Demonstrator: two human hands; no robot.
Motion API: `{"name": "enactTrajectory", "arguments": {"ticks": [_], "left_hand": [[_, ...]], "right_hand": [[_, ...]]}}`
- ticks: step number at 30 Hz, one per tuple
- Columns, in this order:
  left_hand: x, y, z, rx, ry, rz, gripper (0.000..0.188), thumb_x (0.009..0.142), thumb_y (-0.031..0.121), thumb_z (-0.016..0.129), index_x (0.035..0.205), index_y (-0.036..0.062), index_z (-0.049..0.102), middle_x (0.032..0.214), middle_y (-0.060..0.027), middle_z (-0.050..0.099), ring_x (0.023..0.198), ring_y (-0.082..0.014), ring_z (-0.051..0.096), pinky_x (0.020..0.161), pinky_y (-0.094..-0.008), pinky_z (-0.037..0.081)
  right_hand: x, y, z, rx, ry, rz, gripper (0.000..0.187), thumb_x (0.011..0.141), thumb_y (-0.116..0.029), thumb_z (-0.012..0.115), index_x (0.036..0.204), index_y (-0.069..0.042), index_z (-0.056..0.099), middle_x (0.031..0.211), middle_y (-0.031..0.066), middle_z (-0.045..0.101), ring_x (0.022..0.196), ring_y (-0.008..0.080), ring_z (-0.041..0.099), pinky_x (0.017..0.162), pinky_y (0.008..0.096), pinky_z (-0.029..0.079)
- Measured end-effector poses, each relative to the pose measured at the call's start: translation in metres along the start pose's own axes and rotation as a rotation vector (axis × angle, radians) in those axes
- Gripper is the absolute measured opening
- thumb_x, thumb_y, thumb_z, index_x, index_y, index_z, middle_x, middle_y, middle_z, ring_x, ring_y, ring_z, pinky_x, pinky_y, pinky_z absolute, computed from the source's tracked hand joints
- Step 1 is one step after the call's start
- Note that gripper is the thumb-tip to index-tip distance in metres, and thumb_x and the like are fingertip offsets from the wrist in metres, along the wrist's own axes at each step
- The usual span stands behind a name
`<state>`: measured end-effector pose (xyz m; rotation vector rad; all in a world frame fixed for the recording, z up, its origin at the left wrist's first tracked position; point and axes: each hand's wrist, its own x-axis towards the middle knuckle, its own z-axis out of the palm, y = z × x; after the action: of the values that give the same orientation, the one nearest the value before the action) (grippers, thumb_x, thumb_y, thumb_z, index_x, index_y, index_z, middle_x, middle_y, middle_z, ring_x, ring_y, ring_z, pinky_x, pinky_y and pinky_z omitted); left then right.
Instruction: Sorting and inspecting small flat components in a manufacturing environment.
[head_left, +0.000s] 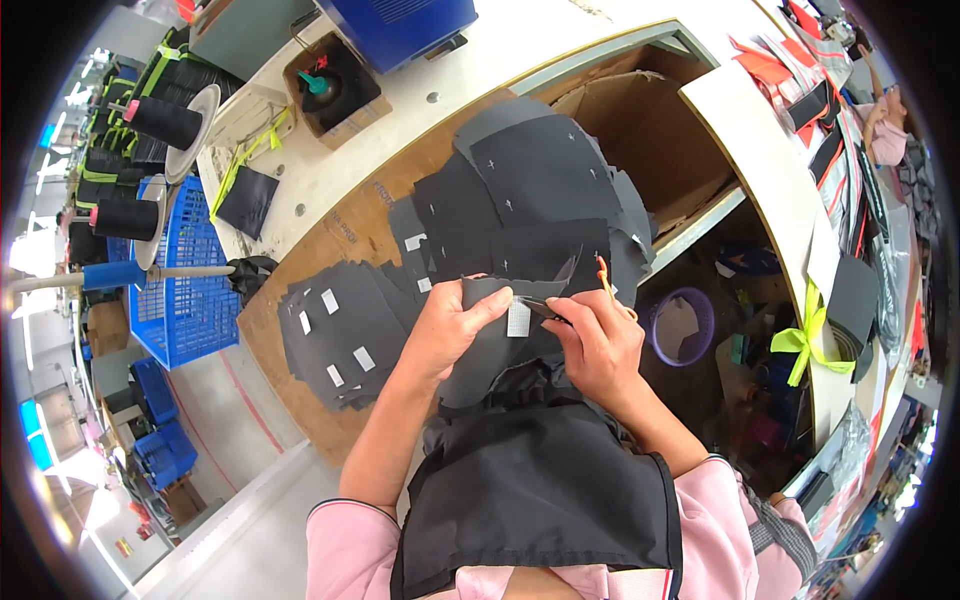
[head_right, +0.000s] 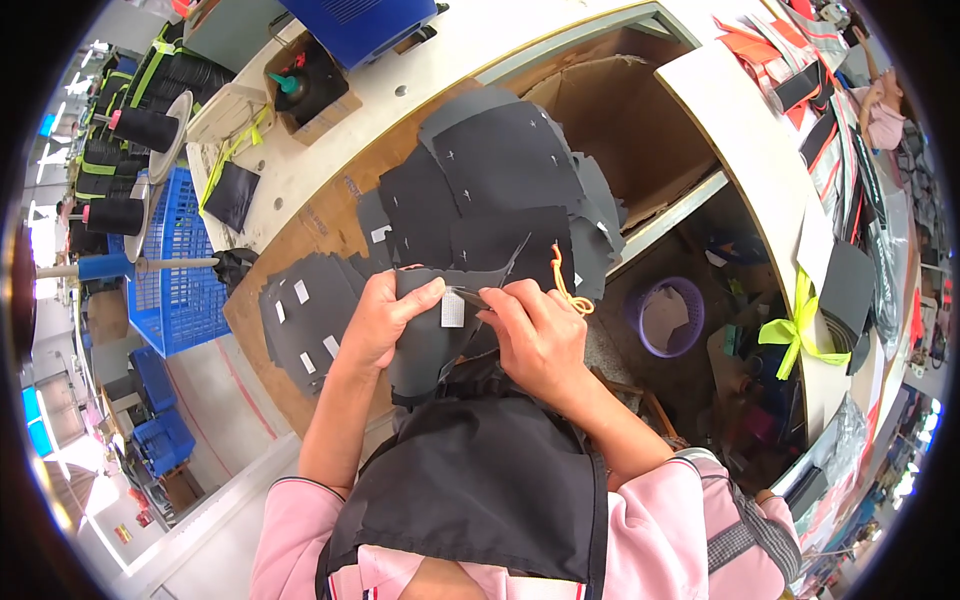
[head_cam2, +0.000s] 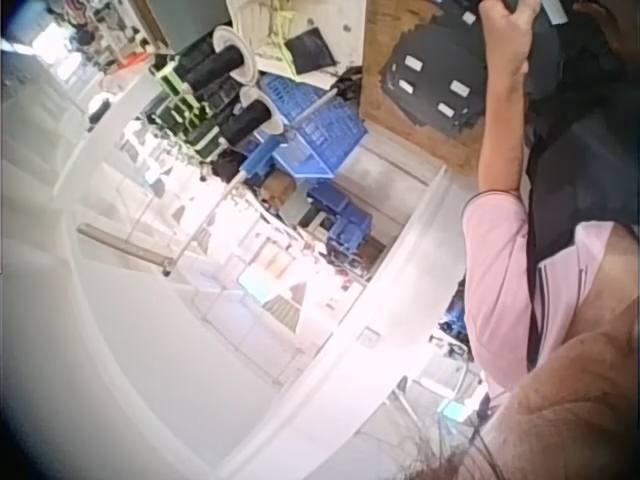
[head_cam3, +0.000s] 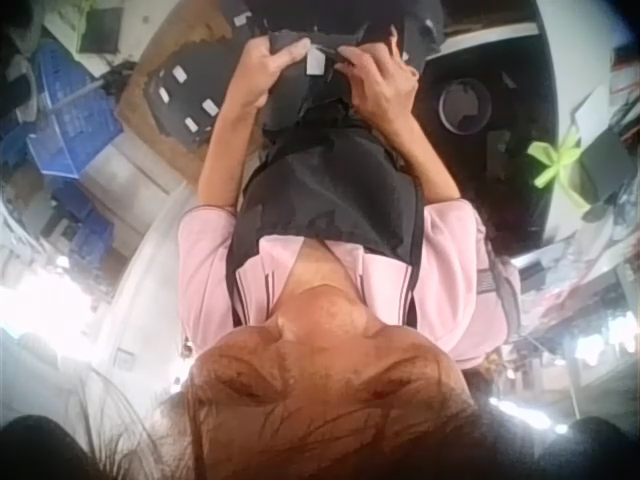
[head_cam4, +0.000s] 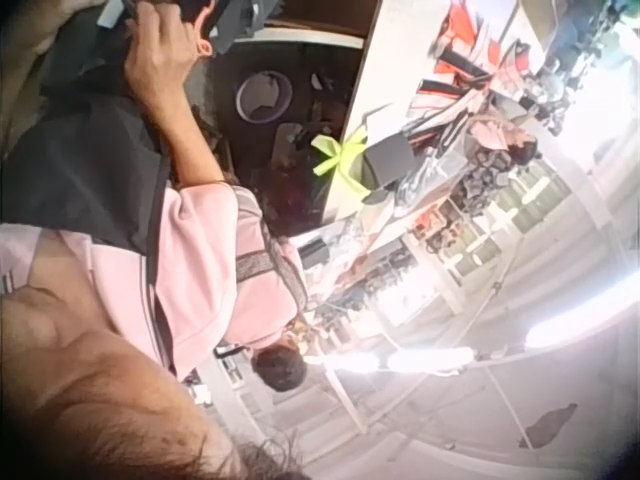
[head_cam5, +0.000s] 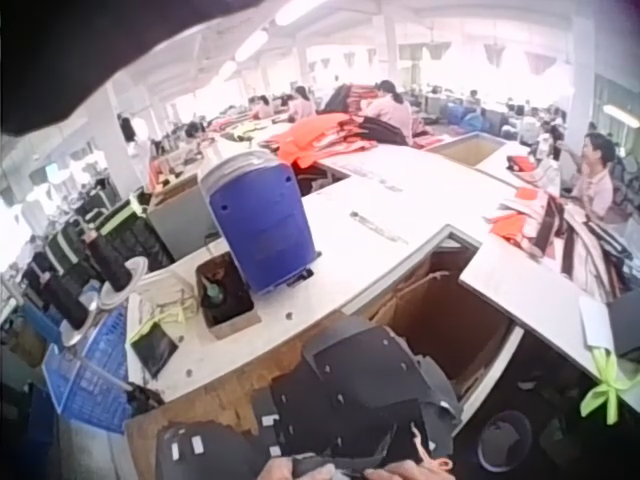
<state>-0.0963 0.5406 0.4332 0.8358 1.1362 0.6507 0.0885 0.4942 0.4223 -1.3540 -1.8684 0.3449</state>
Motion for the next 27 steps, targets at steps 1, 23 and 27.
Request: {"name": "enactTrajectory", "arguments": {"ticks": [1, 23, 27], "left_hand": [[0.000, 0.001, 0.001, 0.001, 0.005, 0.013, 0.019, 0.085, 0.021, 0.066, 0.085, 0.0021, 0.062, 0.075, -0.0001, 0.060, 0.066, -0.0072, 0.055, 0.060, -0.0226, 0.046], [0.034, -0.028, -0.009, 0.225, -0.026, 0.212, 0.028, 0.085, 0.020, 0.067, 0.109, 0.0075, 0.061, 0.084, 0.0001, 0.060, 0.074, -0.0098, 0.054, 0.068, -0.0257, 0.045], [0.048, -0.042, -0.012, 0.786, 0.198, 0.646, 0.031, 0.081, 0.011, 0.065, 0.112, 0.0130, 0.061, 0.087, -0.0045, 0.057, 0.071, -0.0216, 0.057, 0.069, -0.0290, 0.048]], "right_hand": [[0.000, -0.001, 0.000, -0.026, -0.018, -0.012, 0.028, 0.067, -0.001, 0.073, 0.093, -0.003, 0.063, 0.078, 0.0093, 0.058, 0.062, 0.0238, 0.058, 0.056, 0.0308, 0.047], [0.001, 0.040, 0.033, 0.332, -0.141, 0.322, 0.032, 0.069, 0.006, 0.070, 0.100, -0.003, 0.063, 0.081, 0.0033, 0.046, 0.069, 0.0124, 0.048, 0.058, 0.0250, 0.041], [-0.007, 0.060, 0.057, 0.593, -0.132, 0.681, 0.030, 0.080, 0.004, 0.062, 0.109, -0.004, 0.063, 0.084, -0.0008, 0.048, 0.066, 0.0046, 0.044, 0.057, 0.0208, 0.037]]}}
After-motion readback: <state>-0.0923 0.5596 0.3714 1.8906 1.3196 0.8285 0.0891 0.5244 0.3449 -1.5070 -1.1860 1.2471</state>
